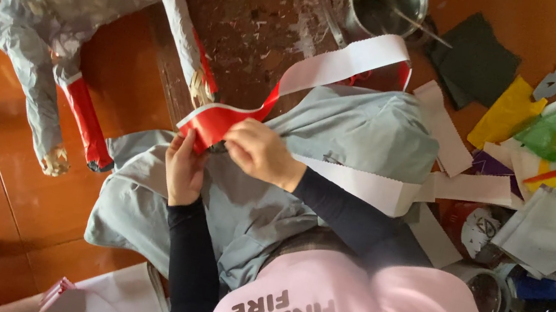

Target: Applying paper and fabric strips to a structural frame.

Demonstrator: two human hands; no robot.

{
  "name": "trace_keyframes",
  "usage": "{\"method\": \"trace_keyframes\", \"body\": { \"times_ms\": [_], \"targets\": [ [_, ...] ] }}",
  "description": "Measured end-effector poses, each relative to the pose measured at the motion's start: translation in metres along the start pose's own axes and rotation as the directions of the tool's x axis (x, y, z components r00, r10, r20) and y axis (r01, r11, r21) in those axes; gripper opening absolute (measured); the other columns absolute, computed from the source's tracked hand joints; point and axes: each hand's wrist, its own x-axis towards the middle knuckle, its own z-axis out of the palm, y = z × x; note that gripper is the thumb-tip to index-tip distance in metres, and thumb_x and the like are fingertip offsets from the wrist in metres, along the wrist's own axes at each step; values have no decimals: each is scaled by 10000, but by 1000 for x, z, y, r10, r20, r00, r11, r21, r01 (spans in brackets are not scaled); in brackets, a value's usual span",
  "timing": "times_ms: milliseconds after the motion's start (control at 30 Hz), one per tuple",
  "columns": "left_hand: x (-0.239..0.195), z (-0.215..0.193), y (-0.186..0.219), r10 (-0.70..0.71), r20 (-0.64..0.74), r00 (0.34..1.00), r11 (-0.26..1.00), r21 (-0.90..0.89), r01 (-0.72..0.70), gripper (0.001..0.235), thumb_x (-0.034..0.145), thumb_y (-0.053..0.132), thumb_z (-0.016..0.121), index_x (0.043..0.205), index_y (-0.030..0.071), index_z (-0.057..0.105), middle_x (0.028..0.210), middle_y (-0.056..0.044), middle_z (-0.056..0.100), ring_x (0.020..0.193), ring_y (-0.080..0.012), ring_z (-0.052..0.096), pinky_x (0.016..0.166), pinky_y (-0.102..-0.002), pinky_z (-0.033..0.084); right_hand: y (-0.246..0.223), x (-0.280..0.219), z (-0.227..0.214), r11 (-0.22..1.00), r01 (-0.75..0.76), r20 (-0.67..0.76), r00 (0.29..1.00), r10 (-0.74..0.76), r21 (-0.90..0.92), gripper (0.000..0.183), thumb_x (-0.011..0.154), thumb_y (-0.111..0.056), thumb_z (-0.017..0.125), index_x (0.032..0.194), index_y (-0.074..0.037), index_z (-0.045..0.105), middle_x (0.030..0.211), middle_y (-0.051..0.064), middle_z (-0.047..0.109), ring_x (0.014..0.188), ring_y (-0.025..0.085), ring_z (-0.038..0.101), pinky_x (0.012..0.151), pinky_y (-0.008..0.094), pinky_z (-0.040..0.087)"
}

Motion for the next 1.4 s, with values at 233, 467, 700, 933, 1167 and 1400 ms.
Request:
{"method": "trace_keyframes", "body": {
  "times_ms": [233,467,700,933,1167,1400],
  "targets": [
    [4,-4,-6,8,-149,989,998,70,3,119,1023,156,669,1129,110,698,985,-25,749,823,-120,714,663,-245,559,71,-31,40,17,-920,754,332,567,392,718,924,-773,393,1021,-141,721,765,-10,683,548,97,564,446,251,398],
    [12,-21,-21,51,-63,997,994,-93,-57,42,1034,134,691,1042,94,681,964,-22,746,819,-116,722,714,-275,599,78,-8,50,-195,-641,599,504,623,742,285,955,-376,753,1063,-124,672,908,30,686,635,98,568,507,261,415],
    [3,-1,-11,-9,-76,997,991,-134,-2,144,1011,194,644,1023,70,717,893,-4,743,757,-84,703,679,-242,584,5,16,27,321,-420,94,718,690,849,228,989,-166,712,1157,-18,670,1081,51,739,949,144,718,820,324,626],
    [33,-12,-46,120,-62,991,993,16,-119,193,1052,190,670,1036,0,700,892,-12,715,735,-57,628,658,-222,506,8,10,40,378,-402,19,706,708,834,263,1009,-153,697,1219,2,665,1125,73,739,968,170,733,840,355,631],
    [3,27,-13,557,-46,829,683,595,-425,309,922,35,704,1224,52,642,1034,-95,630,889,-140,618,753,-265,527,15,5,44,386,-420,0,676,737,821,268,1016,-144,693,1228,18,674,1137,86,739,964,173,724,819,347,634],
    [1,9,-32,370,56,927,761,554,-337,371,1076,87,522,1398,-47,650,1276,-110,747,1183,-147,673,1048,-281,519,13,7,42,299,-430,52,637,769,852,279,1005,-153,673,1234,4,661,1124,74,733,960,182,742,836,358,650]
  ]
}}
